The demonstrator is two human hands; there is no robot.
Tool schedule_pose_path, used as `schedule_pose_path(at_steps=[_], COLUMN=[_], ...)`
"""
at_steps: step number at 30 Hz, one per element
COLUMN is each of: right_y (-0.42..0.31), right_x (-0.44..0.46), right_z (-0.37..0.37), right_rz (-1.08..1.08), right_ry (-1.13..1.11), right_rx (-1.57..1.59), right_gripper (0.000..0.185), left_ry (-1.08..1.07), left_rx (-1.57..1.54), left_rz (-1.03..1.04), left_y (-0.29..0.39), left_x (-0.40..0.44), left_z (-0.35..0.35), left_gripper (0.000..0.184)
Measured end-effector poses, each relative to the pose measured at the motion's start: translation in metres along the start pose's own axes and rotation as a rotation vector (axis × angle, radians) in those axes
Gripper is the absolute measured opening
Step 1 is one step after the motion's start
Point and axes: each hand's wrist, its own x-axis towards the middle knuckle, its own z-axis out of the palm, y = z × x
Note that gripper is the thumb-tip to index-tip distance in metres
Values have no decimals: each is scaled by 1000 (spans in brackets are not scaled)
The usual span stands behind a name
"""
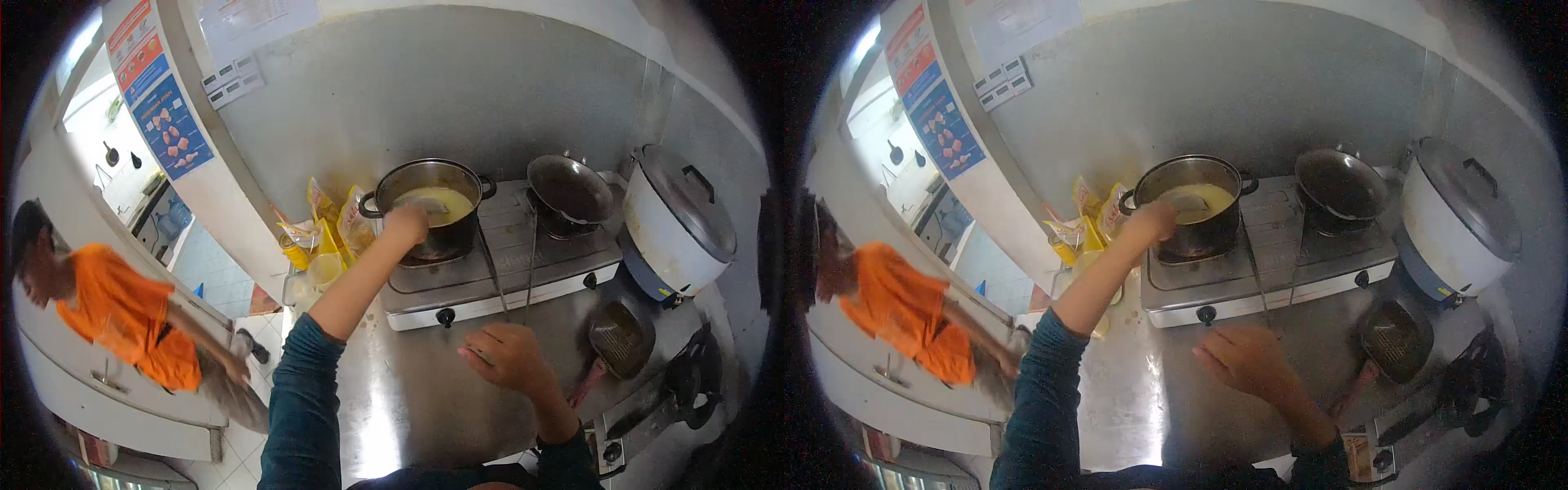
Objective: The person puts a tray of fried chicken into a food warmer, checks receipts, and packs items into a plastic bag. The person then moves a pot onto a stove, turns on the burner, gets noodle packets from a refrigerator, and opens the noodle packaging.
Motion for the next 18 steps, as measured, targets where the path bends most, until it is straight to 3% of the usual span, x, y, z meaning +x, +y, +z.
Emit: schedule_pose_path(at_steps=[4,7,16,18], right_y=[16,20,40,37], right_x=[-2,-4,-40,-51], right_z=[17,35,61,62], right_rz=[99,123,266,342], right_ry=[-65,-109,-208,-227], right_rx=[44,92,118,156], right_gripper=[13,14,12,12], left_ry=[29,243,25,98], left_rx=[18,-173,-134,-89], left_rz=[21,162,505,570], left_y=[-14,-15,-52,-64], left_x=[28,43,29,13], left_z=[-21,-17,-17,-29], left_gripper=[35,41,20,15])
